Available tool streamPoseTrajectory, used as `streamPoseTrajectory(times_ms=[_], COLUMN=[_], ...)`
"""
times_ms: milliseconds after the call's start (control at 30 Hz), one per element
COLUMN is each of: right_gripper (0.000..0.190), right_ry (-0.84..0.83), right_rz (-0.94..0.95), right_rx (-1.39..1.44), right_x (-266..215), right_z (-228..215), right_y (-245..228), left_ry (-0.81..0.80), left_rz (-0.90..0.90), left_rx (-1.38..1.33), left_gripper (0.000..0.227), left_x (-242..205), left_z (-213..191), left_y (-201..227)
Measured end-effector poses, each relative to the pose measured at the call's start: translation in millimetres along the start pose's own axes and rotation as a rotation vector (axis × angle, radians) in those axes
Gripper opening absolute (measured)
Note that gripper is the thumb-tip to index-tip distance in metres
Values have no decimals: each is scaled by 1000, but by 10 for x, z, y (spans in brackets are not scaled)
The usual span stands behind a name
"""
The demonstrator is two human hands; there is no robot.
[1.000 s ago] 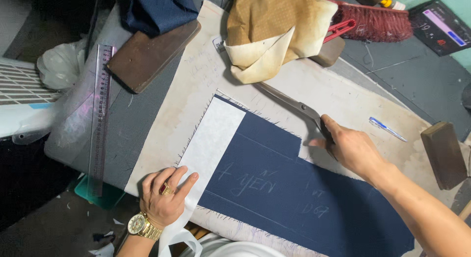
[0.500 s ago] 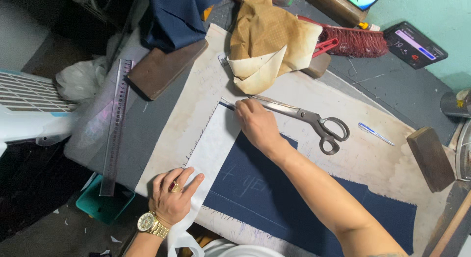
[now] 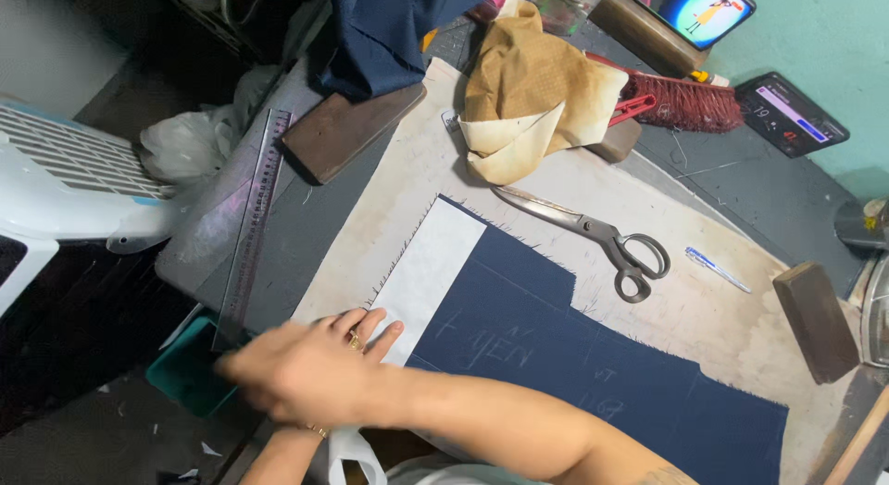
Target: The person uses snippers to cut small notches into the edge of a blue fabric piece. They then align a strip of white interfacing along the edge, hold it in place with metal weights, and cut the strip to size using scissors.
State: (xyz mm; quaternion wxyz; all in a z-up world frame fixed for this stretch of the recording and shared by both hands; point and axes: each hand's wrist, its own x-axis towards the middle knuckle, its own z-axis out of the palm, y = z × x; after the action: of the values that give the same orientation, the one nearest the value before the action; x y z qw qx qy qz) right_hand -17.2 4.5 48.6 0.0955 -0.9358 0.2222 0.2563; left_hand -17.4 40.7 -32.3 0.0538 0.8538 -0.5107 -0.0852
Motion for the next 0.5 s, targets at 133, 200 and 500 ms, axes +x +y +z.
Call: streamPoseTrajectory(times_ms=[133,200,500], right_gripper=[15,46,70], right_ry=[241,407,105], right_rz=[-451,129,119], right_rx=[1109,1436,1551], right_x=[849,1111,1410], right_z=[-839,-855,-950], right_y=[1586,2122,2187], left_ry=[379,601,539], left_rz=[-141,-125,-114], left_rx=[5,-34,-37], left_gripper=[70,37,34], left_x=[115,224,266], left_z=[-99,-305,-316], left_y=[126,150,139])
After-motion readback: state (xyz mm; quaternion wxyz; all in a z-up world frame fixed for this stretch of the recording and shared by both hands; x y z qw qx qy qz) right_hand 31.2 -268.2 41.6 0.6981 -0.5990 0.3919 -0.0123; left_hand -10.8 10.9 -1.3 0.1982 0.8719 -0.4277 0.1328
